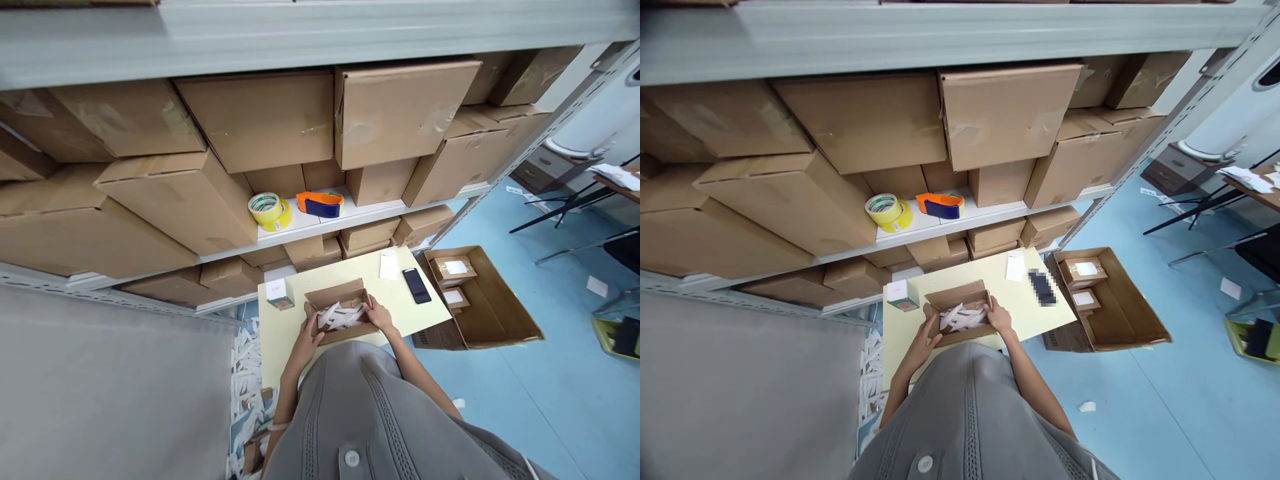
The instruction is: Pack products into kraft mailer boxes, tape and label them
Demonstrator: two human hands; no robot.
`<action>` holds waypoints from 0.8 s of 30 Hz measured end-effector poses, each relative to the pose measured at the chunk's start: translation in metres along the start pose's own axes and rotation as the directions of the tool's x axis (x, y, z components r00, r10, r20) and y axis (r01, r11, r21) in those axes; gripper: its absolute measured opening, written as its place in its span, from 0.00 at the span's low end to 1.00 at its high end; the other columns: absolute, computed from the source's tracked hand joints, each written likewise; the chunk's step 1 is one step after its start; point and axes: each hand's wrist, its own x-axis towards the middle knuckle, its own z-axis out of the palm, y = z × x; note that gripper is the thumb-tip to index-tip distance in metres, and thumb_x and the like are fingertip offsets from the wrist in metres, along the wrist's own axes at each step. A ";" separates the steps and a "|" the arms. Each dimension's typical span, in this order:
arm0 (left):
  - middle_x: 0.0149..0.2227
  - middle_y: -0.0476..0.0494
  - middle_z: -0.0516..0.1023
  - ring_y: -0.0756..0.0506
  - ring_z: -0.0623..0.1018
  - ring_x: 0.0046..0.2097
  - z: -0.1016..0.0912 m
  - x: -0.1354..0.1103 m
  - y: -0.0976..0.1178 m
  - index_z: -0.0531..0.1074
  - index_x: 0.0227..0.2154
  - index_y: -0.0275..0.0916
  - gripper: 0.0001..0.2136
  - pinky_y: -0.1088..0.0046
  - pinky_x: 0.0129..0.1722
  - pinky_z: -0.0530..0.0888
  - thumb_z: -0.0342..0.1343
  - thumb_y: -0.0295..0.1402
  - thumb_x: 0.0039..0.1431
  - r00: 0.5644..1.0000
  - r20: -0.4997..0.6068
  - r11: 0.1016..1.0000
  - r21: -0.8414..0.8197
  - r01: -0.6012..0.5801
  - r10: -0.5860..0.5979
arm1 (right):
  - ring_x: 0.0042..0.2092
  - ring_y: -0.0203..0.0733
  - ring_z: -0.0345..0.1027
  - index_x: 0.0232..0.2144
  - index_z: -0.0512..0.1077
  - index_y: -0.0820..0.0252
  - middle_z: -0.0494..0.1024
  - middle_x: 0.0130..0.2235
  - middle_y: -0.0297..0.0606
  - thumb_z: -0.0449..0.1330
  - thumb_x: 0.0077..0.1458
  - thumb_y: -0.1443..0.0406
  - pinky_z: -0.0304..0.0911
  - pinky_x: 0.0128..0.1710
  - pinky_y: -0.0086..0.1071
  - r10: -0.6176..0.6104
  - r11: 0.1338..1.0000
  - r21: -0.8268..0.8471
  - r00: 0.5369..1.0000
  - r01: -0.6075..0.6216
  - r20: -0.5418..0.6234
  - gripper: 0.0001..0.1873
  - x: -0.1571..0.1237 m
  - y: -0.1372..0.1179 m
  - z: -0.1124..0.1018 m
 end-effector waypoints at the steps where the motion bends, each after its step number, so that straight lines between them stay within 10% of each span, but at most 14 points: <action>1: 0.69 0.33 0.56 0.38 0.56 0.70 0.000 0.003 -0.001 0.54 0.66 0.37 0.31 0.57 0.68 0.55 0.49 0.38 0.61 1.000 -0.010 1.000 0.016 0.010 -0.010 | 0.56 0.51 0.72 0.68 0.53 0.58 0.76 0.55 0.50 0.43 0.67 0.54 0.64 0.53 0.43 0.009 1.000 0.025 1.000 -0.009 0.011 0.31 0.003 0.000 0.001; 11: 0.73 0.35 0.31 0.39 0.38 0.72 0.001 0.023 0.003 0.40 0.70 0.39 0.37 0.58 0.68 0.53 0.49 0.38 0.62 0.999 0.019 0.995 0.094 0.038 -0.040 | 0.65 0.47 0.59 0.70 0.44 0.63 0.61 0.67 0.48 0.55 0.60 0.60 0.57 0.62 0.40 -0.120 0.945 0.295 0.988 0.143 -0.095 0.41 0.015 -0.004 0.001; 16: 0.73 0.34 0.31 0.34 0.34 0.72 0.004 0.028 0.013 0.33 0.70 0.44 0.42 0.43 0.66 0.45 0.50 0.49 0.61 0.995 0.068 0.976 0.210 0.056 -0.071 | 0.67 0.44 0.56 0.70 0.41 0.61 0.61 0.67 0.46 0.54 0.60 0.60 0.55 0.64 0.40 -0.258 0.895 0.313 0.941 0.319 -0.220 0.42 0.006 -0.009 -0.013; 24: 0.72 0.27 0.36 0.32 0.34 0.72 0.014 0.037 0.013 0.34 0.70 0.35 0.51 0.46 0.67 0.46 0.60 0.44 0.52 0.982 0.173 0.959 0.282 0.021 -0.072 | 0.62 0.50 0.64 0.70 0.45 0.57 0.67 0.63 0.45 0.52 0.64 0.56 0.60 0.59 0.41 -0.356 0.933 0.056 0.934 0.355 0.014 0.37 -0.018 -0.035 -0.022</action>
